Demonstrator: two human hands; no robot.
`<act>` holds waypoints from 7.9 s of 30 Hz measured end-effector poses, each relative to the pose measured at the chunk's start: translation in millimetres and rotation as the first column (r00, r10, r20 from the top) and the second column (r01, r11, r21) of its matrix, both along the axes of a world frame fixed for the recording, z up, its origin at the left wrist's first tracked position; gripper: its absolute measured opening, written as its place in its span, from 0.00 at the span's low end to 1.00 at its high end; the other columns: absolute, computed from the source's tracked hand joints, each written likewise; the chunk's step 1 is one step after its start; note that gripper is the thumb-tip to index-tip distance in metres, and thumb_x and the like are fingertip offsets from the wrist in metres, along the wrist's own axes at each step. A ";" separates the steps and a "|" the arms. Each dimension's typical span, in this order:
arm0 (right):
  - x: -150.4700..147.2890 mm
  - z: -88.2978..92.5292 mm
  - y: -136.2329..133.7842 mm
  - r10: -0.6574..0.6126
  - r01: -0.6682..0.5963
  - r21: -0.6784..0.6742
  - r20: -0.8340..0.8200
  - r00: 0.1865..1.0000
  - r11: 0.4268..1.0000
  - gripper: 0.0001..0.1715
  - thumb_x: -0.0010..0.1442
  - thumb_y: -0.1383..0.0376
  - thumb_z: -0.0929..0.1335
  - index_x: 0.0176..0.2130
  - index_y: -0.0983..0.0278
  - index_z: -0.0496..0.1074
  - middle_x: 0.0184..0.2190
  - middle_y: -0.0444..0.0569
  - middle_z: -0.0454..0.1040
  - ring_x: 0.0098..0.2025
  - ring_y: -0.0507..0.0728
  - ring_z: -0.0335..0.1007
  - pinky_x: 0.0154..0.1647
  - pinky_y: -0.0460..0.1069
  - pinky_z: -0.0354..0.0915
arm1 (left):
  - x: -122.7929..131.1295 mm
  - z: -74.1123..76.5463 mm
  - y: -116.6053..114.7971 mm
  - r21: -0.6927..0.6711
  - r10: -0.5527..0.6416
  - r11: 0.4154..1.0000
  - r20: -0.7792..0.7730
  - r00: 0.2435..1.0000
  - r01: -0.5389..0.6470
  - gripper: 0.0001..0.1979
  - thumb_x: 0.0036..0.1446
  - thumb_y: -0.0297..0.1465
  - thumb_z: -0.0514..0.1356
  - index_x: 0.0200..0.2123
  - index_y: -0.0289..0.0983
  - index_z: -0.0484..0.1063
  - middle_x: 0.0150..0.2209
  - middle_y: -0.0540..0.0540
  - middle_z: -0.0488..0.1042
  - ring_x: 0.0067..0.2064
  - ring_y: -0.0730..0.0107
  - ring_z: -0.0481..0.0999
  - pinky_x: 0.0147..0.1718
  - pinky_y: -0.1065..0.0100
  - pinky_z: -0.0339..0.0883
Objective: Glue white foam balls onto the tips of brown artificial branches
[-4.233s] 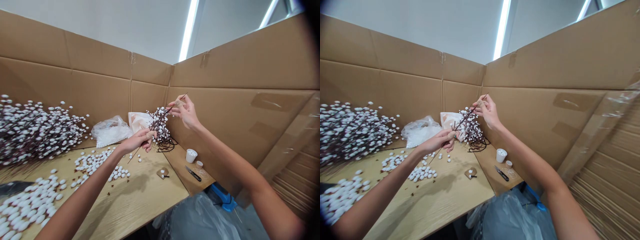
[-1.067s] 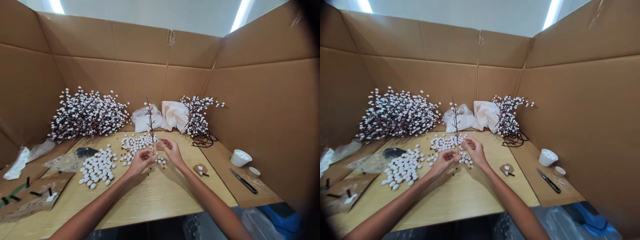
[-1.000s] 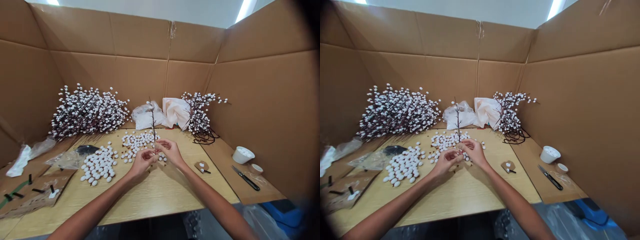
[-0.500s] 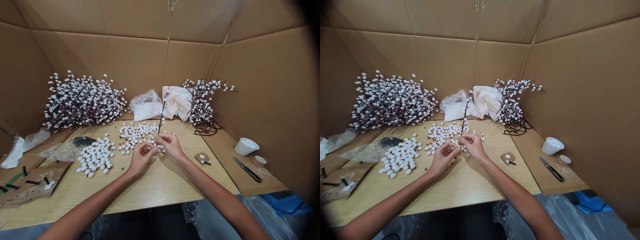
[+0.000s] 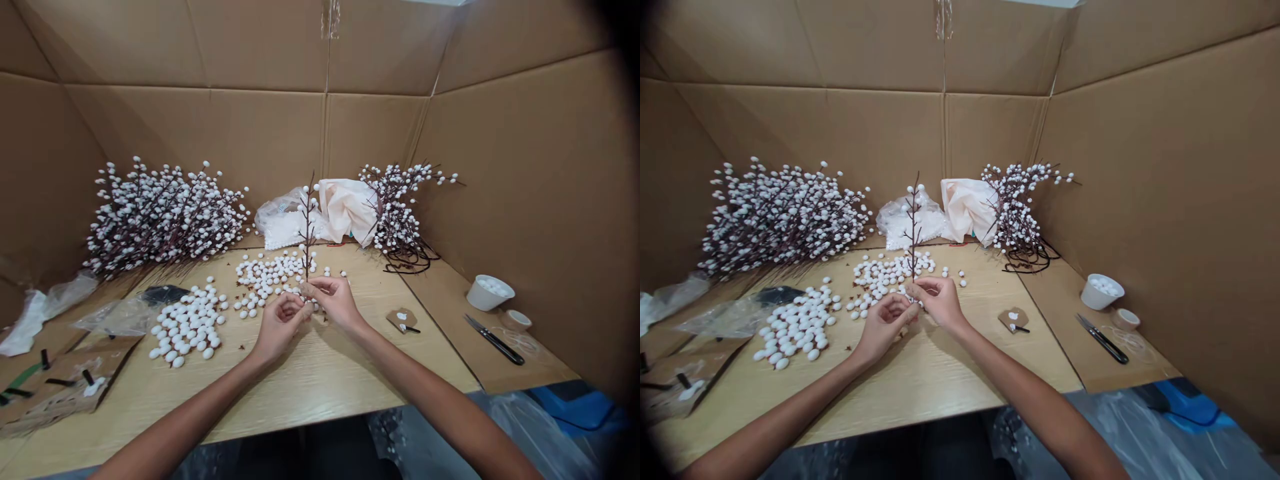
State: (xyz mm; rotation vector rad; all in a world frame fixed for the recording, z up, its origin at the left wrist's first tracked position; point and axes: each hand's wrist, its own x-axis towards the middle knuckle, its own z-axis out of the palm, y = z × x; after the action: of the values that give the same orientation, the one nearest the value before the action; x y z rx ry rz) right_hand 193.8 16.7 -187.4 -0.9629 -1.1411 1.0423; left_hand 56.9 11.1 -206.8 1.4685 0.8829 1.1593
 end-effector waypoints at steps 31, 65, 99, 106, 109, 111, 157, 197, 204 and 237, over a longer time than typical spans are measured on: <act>-7.2 -2.8 -4.8 0.074 -0.075 -0.036 -0.038 0.997 0.997 0.18 0.41 0.55 0.76 0.28 0.67 0.80 0.27 0.50 0.80 0.27 0.54 0.72 0.29 0.47 0.67 | -0.7 5.0 -8.3 0.201 0.059 0.980 -0.217 0.974 -0.015 0.11 0.55 0.35 0.58 0.25 0.34 0.70 0.22 0.51 0.67 0.24 0.75 0.62 0.23 0.73 0.55; 28.4 12.8 11.5 0.033 -0.099 -0.111 -0.486 0.873 0.989 0.19 0.32 0.66 0.80 0.25 0.65 0.72 0.25 0.43 0.75 0.31 0.50 0.72 0.40 0.47 0.69 | -5.6 -2.9 -4.5 0.259 0.082 0.965 -0.201 0.976 -0.028 0.11 0.57 0.37 0.58 0.36 0.34 0.72 0.26 0.49 0.70 0.29 0.73 0.69 0.31 0.72 0.64; 27.8 11.9 16.7 -0.007 -0.007 -0.052 -0.259 0.966 0.999 0.22 0.27 0.60 0.79 0.23 0.65 0.71 0.24 0.42 0.70 0.27 0.49 0.65 0.34 0.47 0.64 | 4.7 -10.3 2.5 0.287 0.067 0.958 -0.204 0.977 -0.005 0.10 0.55 0.36 0.60 0.35 0.34 0.72 0.26 0.49 0.72 0.27 0.74 0.70 0.29 0.73 0.64; 100.6 27.5 -26.9 -0.307 0.292 0.143 0.096 0.947 0.946 0.21 0.38 0.61 0.76 0.28 0.62 0.65 0.26 0.40 0.67 0.29 0.49 0.65 0.32 0.45 0.64 | 6.7 -13.1 2.6 0.337 0.051 0.941 -0.205 0.977 0.022 0.09 0.54 0.35 0.60 0.34 0.34 0.72 0.27 0.49 0.72 0.28 0.74 0.70 0.31 0.72 0.67; 137.8 21.7 -62.0 -0.364 0.347 0.110 0.291 0.885 0.931 0.15 0.46 0.58 0.73 0.29 0.63 0.67 0.27 0.43 0.68 0.29 0.50 0.65 0.29 0.45 0.63 | 7.5 -12.4 1.6 0.363 0.054 0.931 -0.218 0.974 0.030 0.09 0.54 0.35 0.60 0.34 0.34 0.73 0.28 0.49 0.72 0.28 0.73 0.71 0.31 0.71 0.68; 155.4 8.4 -81.8 -0.349 0.365 0.042 0.416 0.840 0.930 0.14 0.48 0.56 0.72 0.30 0.64 0.69 0.27 0.44 0.70 0.29 0.51 0.65 0.28 0.46 0.62 | 7.9 -12.7 1.7 0.369 0.051 0.929 -0.227 0.972 0.038 0.09 0.55 0.35 0.60 0.35 0.34 0.73 0.28 0.48 0.73 0.29 0.73 0.71 0.32 0.71 0.68; 37.3 53.2 -20.5 -0.067 0.068 0.222 -0.012 0.998 0.973 0.11 0.49 0.61 0.73 0.31 0.65 0.72 0.23 0.42 0.70 0.24 0.48 0.63 0.27 0.45 0.60 | -6.1 -15.9 -6.5 0.180 0.102 0.980 -0.114 0.988 -0.080 0.11 0.54 0.38 0.60 0.33 0.35 0.71 0.26 0.50 0.68 0.30 0.72 0.70 0.26 0.75 0.65; 32.9 36.6 4.5 -0.542 -0.080 0.743 0.553 0.633 0.664 0.09 0.57 0.76 0.61 0.34 0.64 0.67 0.29 0.47 0.66 0.32 0.53 0.62 0.34 0.49 0.60 | 0.1 -16.9 -12.6 0.191 0.025 0.981 -0.226 0.974 0.019 0.09 0.56 0.35 0.60 0.29 0.34 0.70 0.24 0.49 0.69 0.27 0.74 0.69 0.25 0.74 0.64; 34.3 39.3 2.2 -0.536 -0.014 0.718 0.532 0.656 0.696 0.07 0.60 0.71 0.62 0.33 0.63 0.67 0.28 0.46 0.67 0.31 0.52 0.63 0.32 0.49 0.60 | 0.0 -15.3 -12.7 0.198 0.032 0.980 -0.242 0.970 0.017 0.10 0.56 0.35 0.60 0.29 0.34 0.70 0.25 0.48 0.70 0.28 0.73 0.70 0.26 0.74 0.65; 36.8 44.9 12.8 -0.446 0.399 0.528 -0.043 0.894 0.750 0.04 0.54 0.66 0.70 0.34 0.63 0.73 0.28 0.44 0.74 0.29 0.50 0.71 0.32 0.47 0.71 | -1.4 -15.2 -13.9 0.166 -0.124 0.972 -0.250 0.960 0.169 0.10 0.60 0.36 0.56 0.31 0.35 0.68 0.28 0.49 0.69 0.31 0.73 0.70 0.31 0.73 0.64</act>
State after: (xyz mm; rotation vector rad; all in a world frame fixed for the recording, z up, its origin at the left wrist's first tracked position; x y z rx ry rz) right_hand 230.6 29.5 -142.5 -0.7703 -1.1231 0.2844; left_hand 55.5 -2.8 -222.0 1.8240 0.8264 0.9885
